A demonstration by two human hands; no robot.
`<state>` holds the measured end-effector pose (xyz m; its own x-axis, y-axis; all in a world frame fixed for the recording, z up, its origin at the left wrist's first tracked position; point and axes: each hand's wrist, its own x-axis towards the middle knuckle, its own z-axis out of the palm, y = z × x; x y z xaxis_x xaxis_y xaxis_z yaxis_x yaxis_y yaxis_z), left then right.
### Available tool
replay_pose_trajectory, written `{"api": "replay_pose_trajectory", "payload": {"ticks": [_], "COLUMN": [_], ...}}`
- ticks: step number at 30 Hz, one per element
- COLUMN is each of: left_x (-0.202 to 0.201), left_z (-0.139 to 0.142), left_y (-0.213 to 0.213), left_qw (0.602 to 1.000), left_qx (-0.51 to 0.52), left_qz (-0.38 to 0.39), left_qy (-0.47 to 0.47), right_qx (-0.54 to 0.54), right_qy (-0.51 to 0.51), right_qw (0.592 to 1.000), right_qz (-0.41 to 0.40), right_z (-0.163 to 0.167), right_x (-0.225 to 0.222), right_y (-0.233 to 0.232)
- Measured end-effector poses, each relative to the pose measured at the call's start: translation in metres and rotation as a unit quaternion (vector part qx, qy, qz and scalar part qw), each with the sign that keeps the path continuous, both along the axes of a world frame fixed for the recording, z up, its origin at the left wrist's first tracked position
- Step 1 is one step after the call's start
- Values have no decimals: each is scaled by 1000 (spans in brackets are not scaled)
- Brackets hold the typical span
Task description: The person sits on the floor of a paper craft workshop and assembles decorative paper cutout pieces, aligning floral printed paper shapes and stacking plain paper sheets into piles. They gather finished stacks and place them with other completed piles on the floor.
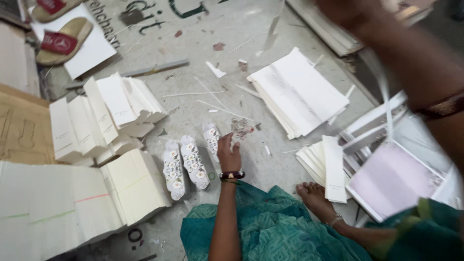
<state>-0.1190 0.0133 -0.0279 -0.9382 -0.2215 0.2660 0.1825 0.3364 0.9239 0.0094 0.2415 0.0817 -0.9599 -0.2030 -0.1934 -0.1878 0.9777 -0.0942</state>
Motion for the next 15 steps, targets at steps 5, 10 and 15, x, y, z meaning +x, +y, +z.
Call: {"api": "replay_pose_trajectory", "payload": {"ticks": [5, 10, 15], "left_x": [-3, 2, 7], "left_z": [-9, -12, -1], "left_y": [11, 25, 24], "left_qw": [997, 996, 993], "left_qx": [67, 54, 68], "left_qz": [-25, -75, -90], "left_qy": [-7, -19, -39], "right_qx": [50, 30, 35], "right_qy": [-5, 31, -14], "right_qw": [999, 999, 999], "right_qz": [2, 25, 15], "right_z": [-105, -46, -1], "right_x": [48, 34, 42], "right_y": [45, 26, 5]}}
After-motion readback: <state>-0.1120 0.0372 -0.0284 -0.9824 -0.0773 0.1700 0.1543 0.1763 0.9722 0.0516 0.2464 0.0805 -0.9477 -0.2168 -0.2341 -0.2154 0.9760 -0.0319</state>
